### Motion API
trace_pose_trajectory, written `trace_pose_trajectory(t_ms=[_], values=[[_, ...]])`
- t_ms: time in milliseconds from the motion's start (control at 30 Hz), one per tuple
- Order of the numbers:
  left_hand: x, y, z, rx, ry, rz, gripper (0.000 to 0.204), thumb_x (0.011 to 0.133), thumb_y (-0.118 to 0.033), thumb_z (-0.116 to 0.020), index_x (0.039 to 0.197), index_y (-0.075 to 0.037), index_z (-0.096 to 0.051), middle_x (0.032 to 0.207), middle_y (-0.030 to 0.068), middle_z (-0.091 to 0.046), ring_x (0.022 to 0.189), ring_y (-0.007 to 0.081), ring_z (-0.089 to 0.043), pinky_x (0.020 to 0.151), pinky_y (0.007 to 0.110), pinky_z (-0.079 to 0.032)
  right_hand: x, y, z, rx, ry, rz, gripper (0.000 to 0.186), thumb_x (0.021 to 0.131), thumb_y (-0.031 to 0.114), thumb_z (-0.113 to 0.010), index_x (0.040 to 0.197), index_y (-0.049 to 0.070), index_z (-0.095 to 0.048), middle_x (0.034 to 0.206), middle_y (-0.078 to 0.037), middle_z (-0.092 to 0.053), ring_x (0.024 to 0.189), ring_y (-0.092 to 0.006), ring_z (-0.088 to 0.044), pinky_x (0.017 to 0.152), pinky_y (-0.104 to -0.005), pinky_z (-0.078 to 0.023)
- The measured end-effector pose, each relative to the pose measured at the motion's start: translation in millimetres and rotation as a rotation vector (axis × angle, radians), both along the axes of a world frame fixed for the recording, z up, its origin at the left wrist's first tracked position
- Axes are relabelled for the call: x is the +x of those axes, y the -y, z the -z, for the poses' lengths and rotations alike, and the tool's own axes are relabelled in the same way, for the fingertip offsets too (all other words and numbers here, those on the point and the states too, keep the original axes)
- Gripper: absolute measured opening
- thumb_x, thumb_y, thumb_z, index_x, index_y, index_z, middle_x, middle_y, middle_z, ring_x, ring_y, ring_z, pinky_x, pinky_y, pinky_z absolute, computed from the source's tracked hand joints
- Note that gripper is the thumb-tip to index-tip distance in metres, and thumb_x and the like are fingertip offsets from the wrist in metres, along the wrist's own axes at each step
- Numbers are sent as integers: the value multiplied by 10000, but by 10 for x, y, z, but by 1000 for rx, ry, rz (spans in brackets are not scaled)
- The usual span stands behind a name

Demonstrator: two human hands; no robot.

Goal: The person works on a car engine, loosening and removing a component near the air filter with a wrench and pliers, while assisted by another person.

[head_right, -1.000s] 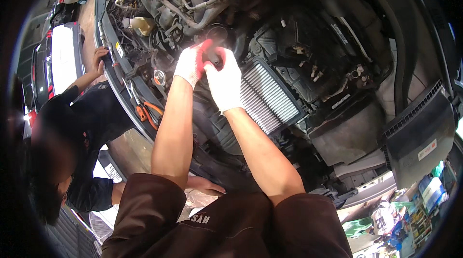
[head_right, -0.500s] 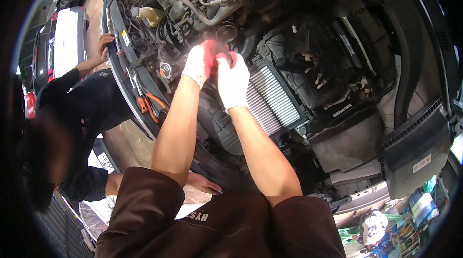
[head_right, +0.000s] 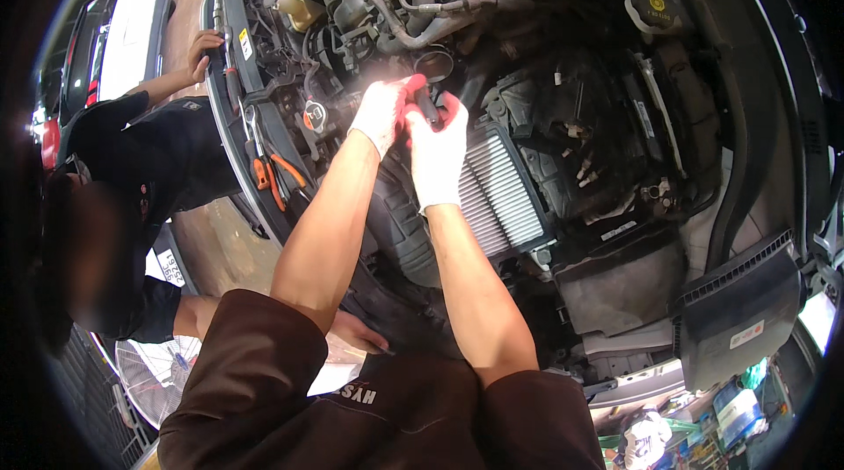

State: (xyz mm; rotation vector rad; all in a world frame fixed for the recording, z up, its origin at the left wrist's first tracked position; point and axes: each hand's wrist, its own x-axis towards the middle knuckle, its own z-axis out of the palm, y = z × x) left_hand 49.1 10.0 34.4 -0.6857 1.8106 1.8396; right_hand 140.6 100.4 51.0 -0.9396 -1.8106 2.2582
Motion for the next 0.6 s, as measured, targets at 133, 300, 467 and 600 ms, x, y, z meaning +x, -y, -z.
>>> trace_pose_trajectory(t_ms=[133,300,467,600], values=[[-23,-153,-238,137,249,-177,332,1083,-268,-669,1111,59,-715,875,144,-739,597,256,-673,553,391,-566,-31,-117,-34,-463,217,-49,411,1037,124,-734,1393,-39,-609,1183,-112,-688,949,-179,-727,763,-298,-591],[13,-144,-124,-81,-67,9,342,1072,-272,-691,1071,69,-718,872,134,-739,621,251,-673,565,384,-543,3,-36,-101,-240,29,30,431,1039,160,-742,1387,-59,-612,1221,-155,-692,892,-133,-694,690,-280,-575],[-86,86,-102,194,284,-172,277,1080,-172,-690,1192,79,-724,1064,173,-757,915,274,-745,796,374,-604,-88,-112,-339,-475,283,-188,448,1067,180,-710,1424,-65,-596,1102,-129,-727,770,-144,-695,635,-265,-567],[46,-87,-80,-93,-53,81,355,1113,-295,-634,1156,26,-779,1007,112,-775,817,236,-689,724,381,-594,-25,10,-10,-69,-84,46,385,1085,220,-681,1396,-4,-647,947,-121,-725,629,-160,-661,531,-299,-534]])
